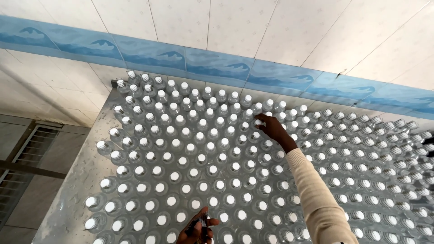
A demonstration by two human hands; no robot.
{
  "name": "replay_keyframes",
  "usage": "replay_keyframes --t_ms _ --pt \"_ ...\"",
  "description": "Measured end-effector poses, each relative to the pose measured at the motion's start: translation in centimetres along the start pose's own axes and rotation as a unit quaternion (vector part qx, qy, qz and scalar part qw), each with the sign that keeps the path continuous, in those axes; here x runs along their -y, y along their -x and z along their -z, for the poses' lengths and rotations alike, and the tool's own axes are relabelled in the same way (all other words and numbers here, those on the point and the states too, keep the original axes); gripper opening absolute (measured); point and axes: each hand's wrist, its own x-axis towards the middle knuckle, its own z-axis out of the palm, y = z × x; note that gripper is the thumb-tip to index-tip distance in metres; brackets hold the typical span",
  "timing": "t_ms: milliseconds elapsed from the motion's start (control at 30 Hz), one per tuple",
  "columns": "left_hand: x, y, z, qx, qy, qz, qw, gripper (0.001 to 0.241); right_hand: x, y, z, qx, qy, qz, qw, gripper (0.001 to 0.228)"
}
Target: Placing plastic caps onto a large grid of water bottles on a metal production table.
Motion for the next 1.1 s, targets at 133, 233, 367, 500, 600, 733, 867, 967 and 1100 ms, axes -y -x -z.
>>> replay_keyframes --t_ms 133,233,367,500,600,733,867,967,1100 --pt "-0.8 0.8 -3.5 -0.055 -0.059 0.001 0.997 0.083 5.0 3.1 2.6 0.033 0.095 -0.028 0.995 0.068" --pt "-0.3 0.3 -4.7 -0.015 -0.063 0.005 0.998 0.09 11.9 9.1 3.4 -0.036 0.053 0.013 0.998 0.054" --pt "0.8 0.4 -8.3 0.021 -0.107 -0.03 0.994 0.076 20.8 20.3 1.8 0.165 -0.155 0.091 0.97 0.043" --pt "5.8 -2.0 -8.4 0.03 -0.142 -0.168 0.975 0.076 24.5 26.7 1.3 0.242 -0.233 0.125 0.933 0.04" --pt "5.4 2.7 -19.9 -0.273 -0.128 -0.184 0.936 0.065 24.9 27.8 2.6 0.22 -0.306 0.099 0.921 0.025" --pt "3.1 2.7 -16.1 -0.134 -0.164 -0.048 0.976 0.085 23.8 28.2 1.7 0.178 -0.338 0.009 0.924 0.023" --pt "2.6 1.3 -13.3 -0.039 -0.181 -0.076 0.98 0.081 23.6 27.6 1.4 0.161 -0.358 0.039 0.919 0.019" --pt "2.3 0.5 -10.1 -0.004 -0.134 -0.064 0.989 0.074 22.8 25.1 1.4 0.153 -0.292 0.118 0.937 0.022" --pt "2.2 -0.3 -6.3 0.036 -0.077 -0.08 0.993 0.072 17.7 16.7 1.1 0.019 -0.23 0.16 0.96 0.006"
